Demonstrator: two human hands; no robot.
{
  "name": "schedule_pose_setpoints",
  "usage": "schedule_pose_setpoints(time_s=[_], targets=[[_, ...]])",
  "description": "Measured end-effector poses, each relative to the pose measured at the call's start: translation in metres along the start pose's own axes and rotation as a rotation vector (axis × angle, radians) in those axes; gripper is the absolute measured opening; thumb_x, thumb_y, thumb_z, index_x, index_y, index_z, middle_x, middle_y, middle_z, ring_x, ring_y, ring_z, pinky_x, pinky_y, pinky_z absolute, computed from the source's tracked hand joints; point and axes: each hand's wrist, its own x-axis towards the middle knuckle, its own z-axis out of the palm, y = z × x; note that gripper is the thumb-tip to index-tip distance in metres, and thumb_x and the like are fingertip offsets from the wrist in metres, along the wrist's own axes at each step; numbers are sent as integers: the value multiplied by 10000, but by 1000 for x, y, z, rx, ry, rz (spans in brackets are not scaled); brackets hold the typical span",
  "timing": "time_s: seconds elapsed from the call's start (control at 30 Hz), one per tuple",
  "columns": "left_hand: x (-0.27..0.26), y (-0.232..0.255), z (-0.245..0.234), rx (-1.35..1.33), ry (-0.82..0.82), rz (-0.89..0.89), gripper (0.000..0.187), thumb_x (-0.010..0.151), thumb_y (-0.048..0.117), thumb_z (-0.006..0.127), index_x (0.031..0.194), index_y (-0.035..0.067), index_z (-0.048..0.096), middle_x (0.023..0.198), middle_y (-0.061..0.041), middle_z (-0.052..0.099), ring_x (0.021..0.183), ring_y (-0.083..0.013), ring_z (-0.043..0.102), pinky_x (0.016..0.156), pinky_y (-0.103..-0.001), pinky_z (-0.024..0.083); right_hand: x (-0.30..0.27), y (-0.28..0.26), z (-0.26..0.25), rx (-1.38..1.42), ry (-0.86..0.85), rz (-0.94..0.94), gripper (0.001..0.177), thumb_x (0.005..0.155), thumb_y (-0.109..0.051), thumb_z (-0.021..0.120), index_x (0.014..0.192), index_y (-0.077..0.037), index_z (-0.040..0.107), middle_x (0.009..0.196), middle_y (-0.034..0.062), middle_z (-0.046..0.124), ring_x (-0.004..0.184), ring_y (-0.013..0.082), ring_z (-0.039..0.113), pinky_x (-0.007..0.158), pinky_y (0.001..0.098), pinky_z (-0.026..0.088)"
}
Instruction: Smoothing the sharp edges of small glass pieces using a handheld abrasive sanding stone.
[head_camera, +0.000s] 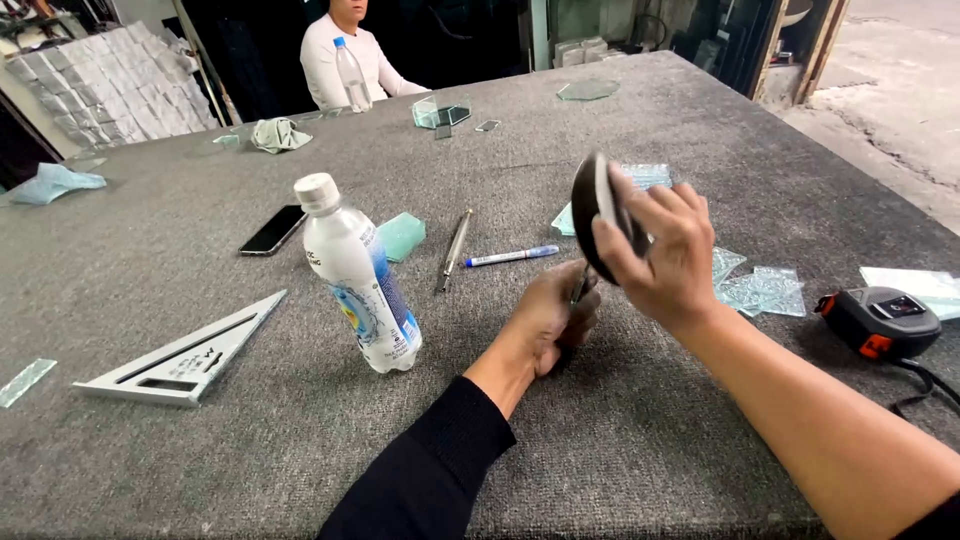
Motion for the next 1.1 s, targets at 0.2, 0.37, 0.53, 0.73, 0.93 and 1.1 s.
schedule_pose_setpoints(time_s=[0.2, 0.37, 0.53, 0.73, 0.93, 1.1], targets=[[-9, 20, 2, 52, 103, 38, 337, 1247, 398, 410, 1197, 111, 581, 734, -62, 648, 519, -126, 619, 444, -229, 420, 0, 33, -16, -25, 79, 125, 620, 1135, -477, 684, 1581, -53, 757, 867, 216, 681, 873, 386, 624, 905, 487, 473], [14, 2, -17, -60, 103, 154, 333, 1161, 417, 643, 1105, 173, 424, 1071, -259, 820, 813, -317, 844, 533, -238, 583, 1, 34, -16, -24, 65, 194, 628, 1120, -505, 676, 1570, -76, 764, 861, 219, 710, 839, 371, 626, 872, 475, 489], [8, 10, -10, 202, 47, 252, 191, 1189, 149, 542, 1296, 27, 442, 1115, -302, 798, 938, -344, 856, 663, -311, 688, -2, 16, -4, 11, -61, 205, 662, 1029, -604, 715, 1478, -128, 813, 881, 177, 732, 886, 340, 641, 902, 445, 482], [22, -17, -7, 786, 128, 441, 228, 1133, 205, 652, 1298, 55, 700, 1093, -199, 818, 969, -352, 842, 761, -381, 656, -7, 11, 9, -18, -148, 255, 629, 1006, -596, 757, 1459, -164, 823, 851, 169, 732, 868, 341, 659, 844, 451, 500], [10, -17, -2, 1012, 134, 615, 248, 1028, 210, 623, 1098, -1, 732, 785, -250, 753, 771, -446, 805, 663, -490, 584, -1, -23, -8, 65, -134, 412, 605, 1035, -572, 665, 1455, -166, 821, 902, 241, 776, 879, 388, 680, 905, 488, 527], [-3, -10, 10, 1084, 119, 650, 273, 1019, 171, 609, 1170, -30, 716, 884, -296, 789, 877, -522, 802, 746, -576, 616, 3, -13, 4, 41, -40, 491, 548, 1089, -558, 634, 1470, -199, 796, 914, 278, 772, 911, 467, 705, 963, 565, 523]])
